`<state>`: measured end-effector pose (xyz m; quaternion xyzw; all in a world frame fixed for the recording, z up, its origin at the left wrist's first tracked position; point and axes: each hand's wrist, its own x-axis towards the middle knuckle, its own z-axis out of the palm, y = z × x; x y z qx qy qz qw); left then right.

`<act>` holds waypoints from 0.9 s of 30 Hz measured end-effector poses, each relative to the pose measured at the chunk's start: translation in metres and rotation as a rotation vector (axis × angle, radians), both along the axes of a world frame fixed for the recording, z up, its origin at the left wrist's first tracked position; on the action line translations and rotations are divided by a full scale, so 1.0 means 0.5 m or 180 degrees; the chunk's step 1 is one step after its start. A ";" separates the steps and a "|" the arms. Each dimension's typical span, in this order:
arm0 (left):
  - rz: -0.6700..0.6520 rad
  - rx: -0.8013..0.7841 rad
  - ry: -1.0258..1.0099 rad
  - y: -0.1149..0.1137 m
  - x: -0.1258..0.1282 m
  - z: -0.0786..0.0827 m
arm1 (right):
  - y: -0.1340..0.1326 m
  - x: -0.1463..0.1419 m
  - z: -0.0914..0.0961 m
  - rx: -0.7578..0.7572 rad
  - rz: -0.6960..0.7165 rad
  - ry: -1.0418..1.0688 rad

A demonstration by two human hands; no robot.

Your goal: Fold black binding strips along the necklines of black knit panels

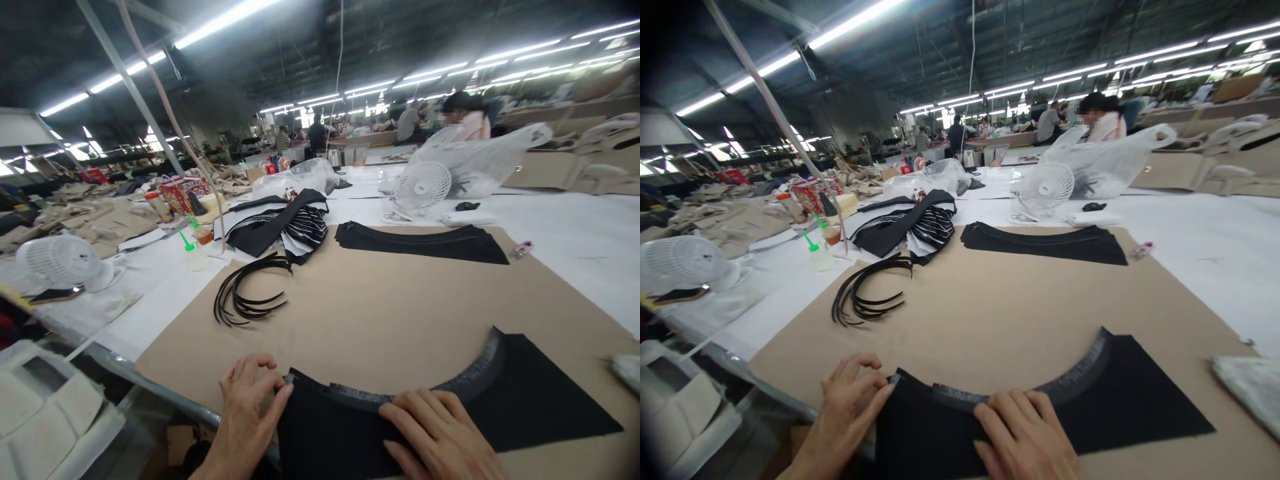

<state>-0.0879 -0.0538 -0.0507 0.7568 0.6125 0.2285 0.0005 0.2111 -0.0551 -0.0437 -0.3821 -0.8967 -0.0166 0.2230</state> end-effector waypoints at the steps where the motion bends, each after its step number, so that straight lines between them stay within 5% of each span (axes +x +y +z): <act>1: 0.0035 -0.0098 -0.0066 0.008 0.011 0.015 | 0.004 -0.008 0.010 -0.0198 -0.0029 0.0022; 7: -0.0655 -0.1208 -0.0364 0.043 0.117 0.084 | 0.042 -0.086 0.037 -0.1466 -0.0264 0.0184; 14: -0.0886 -0.1857 -0.0040 0.084 0.146 0.082 | 0.076 -0.106 0.039 -0.1983 -0.0429 -0.0076; 27: -0.1066 -0.1512 -0.0193 0.082 0.144 0.073 | 0.086 -0.085 0.024 -0.2134 0.0075 0.0272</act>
